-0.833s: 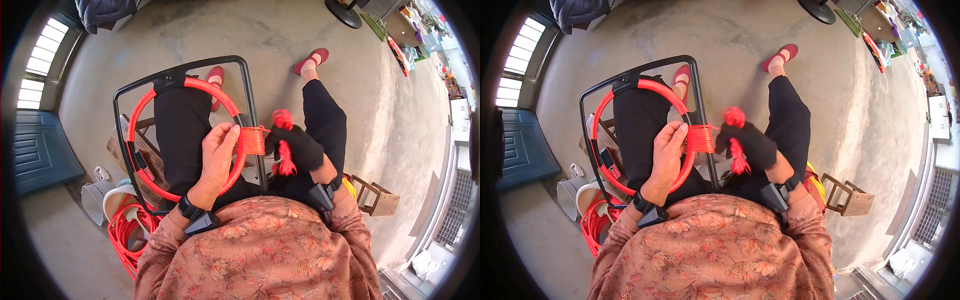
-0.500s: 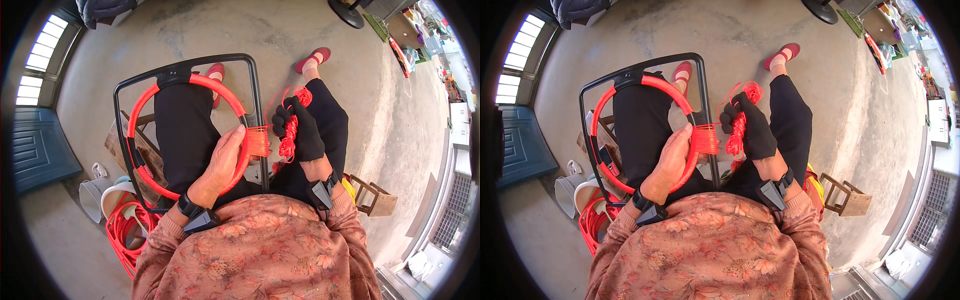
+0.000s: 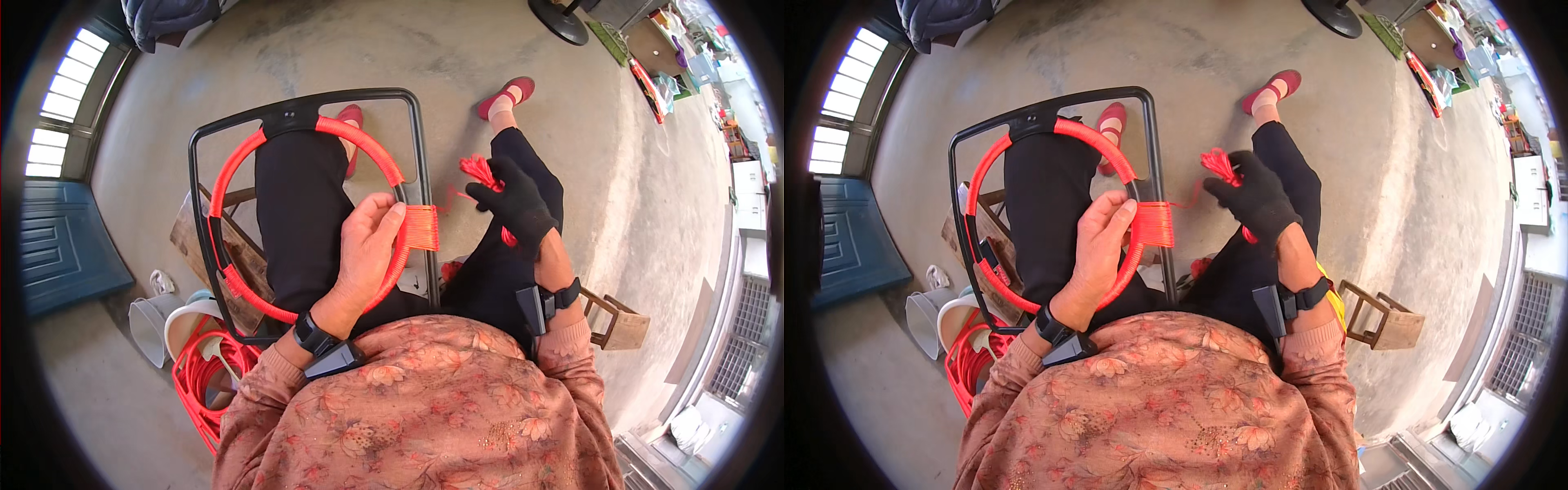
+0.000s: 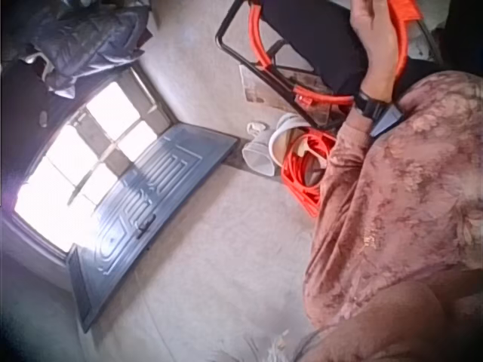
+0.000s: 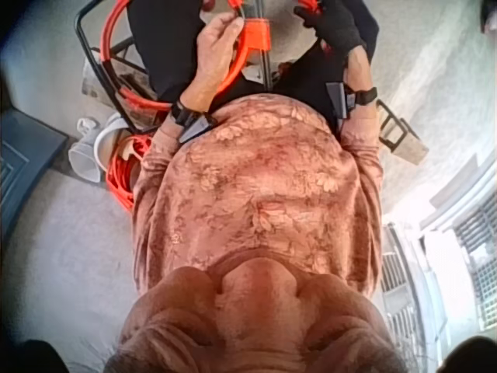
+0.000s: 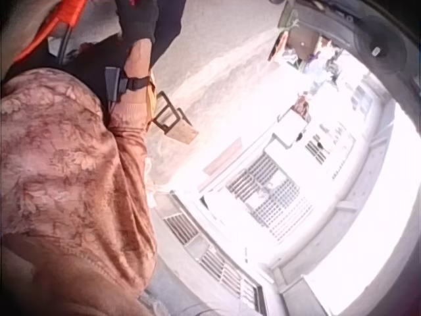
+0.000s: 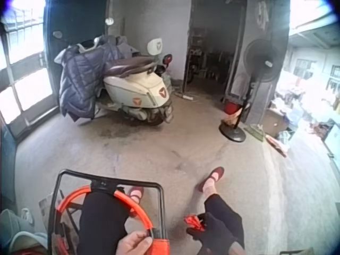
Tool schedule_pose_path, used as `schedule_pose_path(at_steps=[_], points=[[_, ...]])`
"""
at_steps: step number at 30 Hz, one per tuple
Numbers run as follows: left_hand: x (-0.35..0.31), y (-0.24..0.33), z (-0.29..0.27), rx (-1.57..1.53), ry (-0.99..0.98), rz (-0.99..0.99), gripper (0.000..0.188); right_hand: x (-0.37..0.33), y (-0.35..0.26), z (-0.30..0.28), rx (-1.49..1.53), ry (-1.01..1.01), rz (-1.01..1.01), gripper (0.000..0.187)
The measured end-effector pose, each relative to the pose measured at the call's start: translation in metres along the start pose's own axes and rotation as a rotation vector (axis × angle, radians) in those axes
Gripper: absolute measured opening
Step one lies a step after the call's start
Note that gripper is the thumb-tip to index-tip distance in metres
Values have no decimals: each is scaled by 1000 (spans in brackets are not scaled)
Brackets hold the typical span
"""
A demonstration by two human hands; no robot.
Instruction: The person is winding a red plastic ribbon onto a black frame.
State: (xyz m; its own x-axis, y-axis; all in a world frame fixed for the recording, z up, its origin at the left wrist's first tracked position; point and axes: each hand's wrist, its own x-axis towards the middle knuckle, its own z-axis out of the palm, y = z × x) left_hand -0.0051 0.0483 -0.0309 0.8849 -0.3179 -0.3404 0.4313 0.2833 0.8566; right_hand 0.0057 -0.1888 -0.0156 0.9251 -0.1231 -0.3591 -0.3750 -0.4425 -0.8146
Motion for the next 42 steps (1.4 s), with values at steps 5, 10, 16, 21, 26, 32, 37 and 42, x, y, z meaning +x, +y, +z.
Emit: schedule_pose_path(at_steps=[5, 10, 16, 21, 26, 32, 37, 42], points=[[-2, 8, 7, 242, 186, 431, 43, -6, -46, 28, -531, 327, -829, 27], [-5, 11, 3, 348, 221, 497, 36, -11, -85, 45, -762, 254, -1264, 23], [1, -1, -6, 141, 242, 202, 29, 9, -26, 25, 457, -187, -81, 23], [3, -12, -12, 115, 190, 130, 33, 11, -15, 34, 749, -194, -22, 23], [3, -1, -8, 364, 172, 394, 33, 15, -12, 34, 850, -217, 17, 21], [2, -3, -5, -70, 163, -30, 26, 33, 34, 67, 517, -757, -68, 41], [1, -1, -3, -159, 131, -161, 29, 31, 44, 76, 290, -730, -206, 37], [2, 4, 2, -275, 90, -192, 33, 25, 44, 85, 55, -539, -403, 33]])
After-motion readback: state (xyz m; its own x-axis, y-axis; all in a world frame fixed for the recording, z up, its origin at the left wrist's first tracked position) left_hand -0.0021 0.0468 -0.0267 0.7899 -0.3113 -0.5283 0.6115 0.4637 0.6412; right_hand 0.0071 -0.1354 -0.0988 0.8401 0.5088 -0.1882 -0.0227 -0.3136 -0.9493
